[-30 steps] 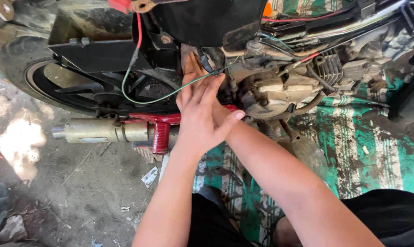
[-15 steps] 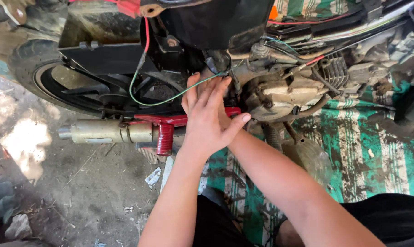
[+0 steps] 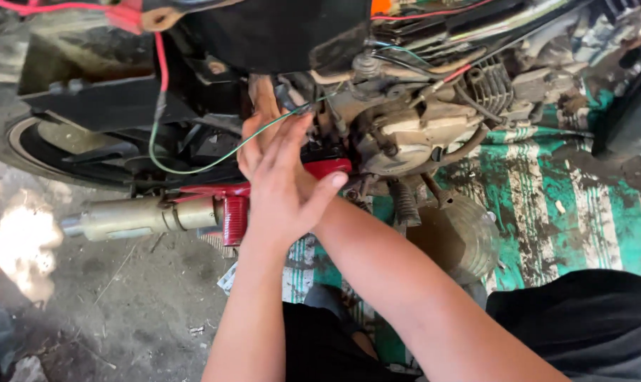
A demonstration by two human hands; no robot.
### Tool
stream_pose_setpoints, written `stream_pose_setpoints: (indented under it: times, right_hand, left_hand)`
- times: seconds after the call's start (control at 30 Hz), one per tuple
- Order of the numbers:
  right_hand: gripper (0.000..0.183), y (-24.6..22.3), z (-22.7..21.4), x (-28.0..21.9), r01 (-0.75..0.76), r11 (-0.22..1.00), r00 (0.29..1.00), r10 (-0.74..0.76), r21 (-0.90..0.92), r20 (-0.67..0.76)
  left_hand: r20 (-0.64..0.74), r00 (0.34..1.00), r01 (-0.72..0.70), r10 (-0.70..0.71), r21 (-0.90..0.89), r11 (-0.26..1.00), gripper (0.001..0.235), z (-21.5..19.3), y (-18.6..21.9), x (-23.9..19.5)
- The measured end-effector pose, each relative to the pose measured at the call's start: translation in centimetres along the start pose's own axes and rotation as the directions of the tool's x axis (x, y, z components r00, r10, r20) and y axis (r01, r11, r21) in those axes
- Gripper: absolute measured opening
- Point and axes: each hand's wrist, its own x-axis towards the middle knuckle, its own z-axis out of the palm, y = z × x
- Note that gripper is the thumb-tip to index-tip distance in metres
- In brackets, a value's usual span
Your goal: Cleaning motorcycle engine components and frame using a rag and cleaning fluid
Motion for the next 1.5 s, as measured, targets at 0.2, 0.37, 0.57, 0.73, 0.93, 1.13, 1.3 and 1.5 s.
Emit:
stream_pose_setpoints:
  times: [0.2, 0.37, 0.57, 0.73, 0.93, 1.13, 1.3, 1.5]
  right_hand:
    - [0.087, -2.9, -6.3, 1.0, 0.047, 0.472, 0.961, -0.261, -0.880, -0.088]
    - [0.101, -4.4, -13.6, 5.9, -0.356, -0.891, 0.858, -0.431, -0.280, 0.280]
    - [0.113, -5.5, -15.6, 9.6, -0.503, -0.762, 0.828, -0.560, -0.408, 0.026]
    - [0.051, -4.8, -13.5, 5.8, -0.428, -0.902, 0.820, -0.410, -0.046, 0.399]
    - [0.050, -2.8, -10.1, 4.5, -0.012, -0.854, 0.717, -0.370, -0.519, 0.591]
    - [0.033, -4.2, -12.1, 5.8, 0.084, -0.862, 0.610, -0.352, -0.499, 0.710]
    - [0.048, -5.5, -14.5, 5.7, -0.281, -0.940, 0.749, -0.340, -0.192, 0.568]
    - [0.015, -6.0, -10.2, 5.4, -0.292, -0.679, 0.651, -0.657, -0.673, 0.381]
  left_hand:
    - [0.012, 0.999, -0.039, 0.040, -0.104, 0.994, 0.082, -2.4, 0.3, 0.5]
    - [0.030, 0.999, -0.015, 0.020, -0.183, 0.983, 0.092, -2.7, -0.2, 0.3]
    - [0.049, 0.999, 0.023, -0.012, -0.227, 0.974, 0.096, -3.3, 0.0, -0.1]
    - [0.072, 0.997, 0.046, -0.027, -0.287, 0.957, 0.099, -3.8, 0.4, 0.0]
    - [0.117, 0.988, 0.138, -0.099, -0.394, 0.909, 0.103, -4.2, 1.0, -0.2]
    - [0.115, 0.984, 0.175, -0.139, -0.427, 0.887, 0.108, -4.1, 0.7, -0.5]
    - [0.155, 0.979, 0.191, -0.136, -0.437, 0.879, 0.111, -4.4, 1.2, -0.4]
    - [0.126, 0.984, 0.171, -0.127, -0.446, 0.879, 0.108, -4.8, 1.0, -0.9]
